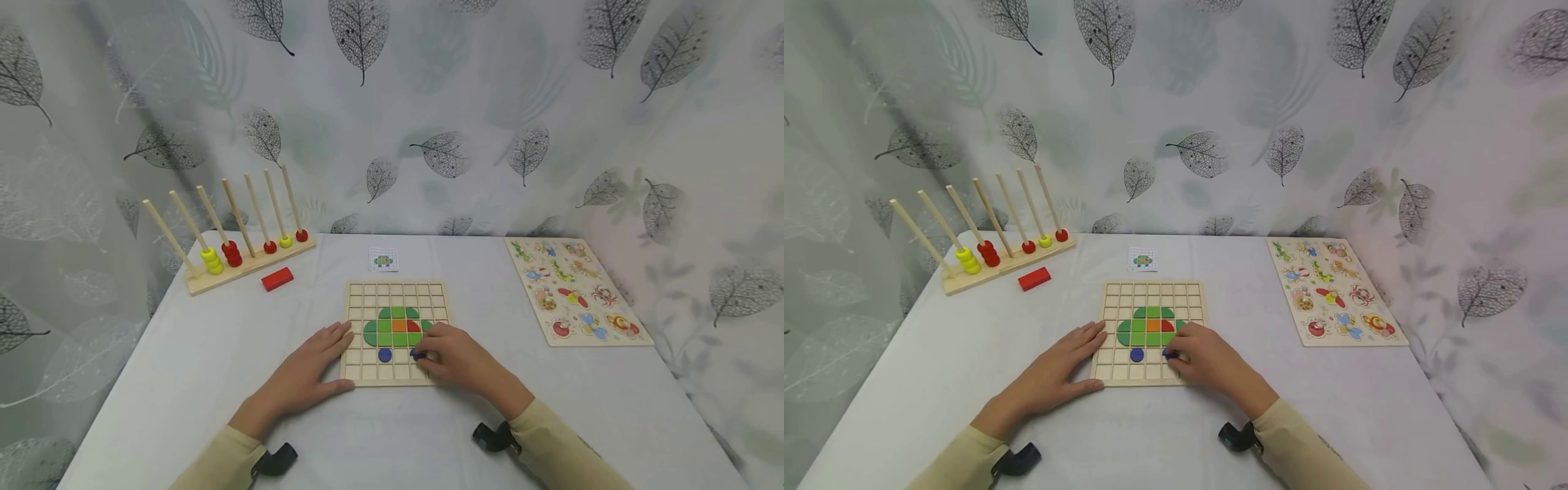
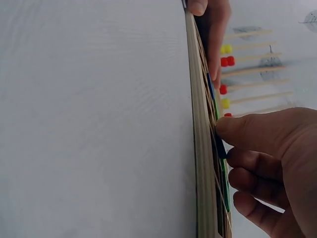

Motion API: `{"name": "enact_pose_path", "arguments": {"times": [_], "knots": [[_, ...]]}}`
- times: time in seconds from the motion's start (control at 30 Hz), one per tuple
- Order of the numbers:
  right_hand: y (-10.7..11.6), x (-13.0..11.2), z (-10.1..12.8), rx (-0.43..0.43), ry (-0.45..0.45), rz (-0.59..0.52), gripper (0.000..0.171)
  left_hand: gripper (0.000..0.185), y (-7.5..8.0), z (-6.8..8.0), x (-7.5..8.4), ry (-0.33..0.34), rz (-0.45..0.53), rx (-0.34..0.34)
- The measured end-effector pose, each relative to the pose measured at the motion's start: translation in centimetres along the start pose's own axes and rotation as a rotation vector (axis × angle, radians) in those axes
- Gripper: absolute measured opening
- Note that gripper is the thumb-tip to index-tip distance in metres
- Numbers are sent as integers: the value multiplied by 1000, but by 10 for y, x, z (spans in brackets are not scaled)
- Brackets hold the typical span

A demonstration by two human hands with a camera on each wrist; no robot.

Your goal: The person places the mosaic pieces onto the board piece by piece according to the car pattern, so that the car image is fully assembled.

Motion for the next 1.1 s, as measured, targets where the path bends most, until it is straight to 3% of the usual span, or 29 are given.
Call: {"name": "enact_pose_path", "arguments": {"times": [0.17,0.57,1.1], "knots": [[0,0,5,4,3,13,16,93,-6,0,0,-6,5,-10],[4,-1,-1,-39,-26,5,13,94,-2,0,0,0,-19,2],[6,-5,-2,36,32,5,13,94,1,4,1,2,-23,13]]}}
Point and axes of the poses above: each hand's wrist, its own z-axis away from the middle knuckle, its own y-axis out of the back of the hand, x = y × z, the point moved 1 cm from there along -z, towards the middle knuckle, and after that the axes turned 2 degrees about -z, right-handed, at the moved point
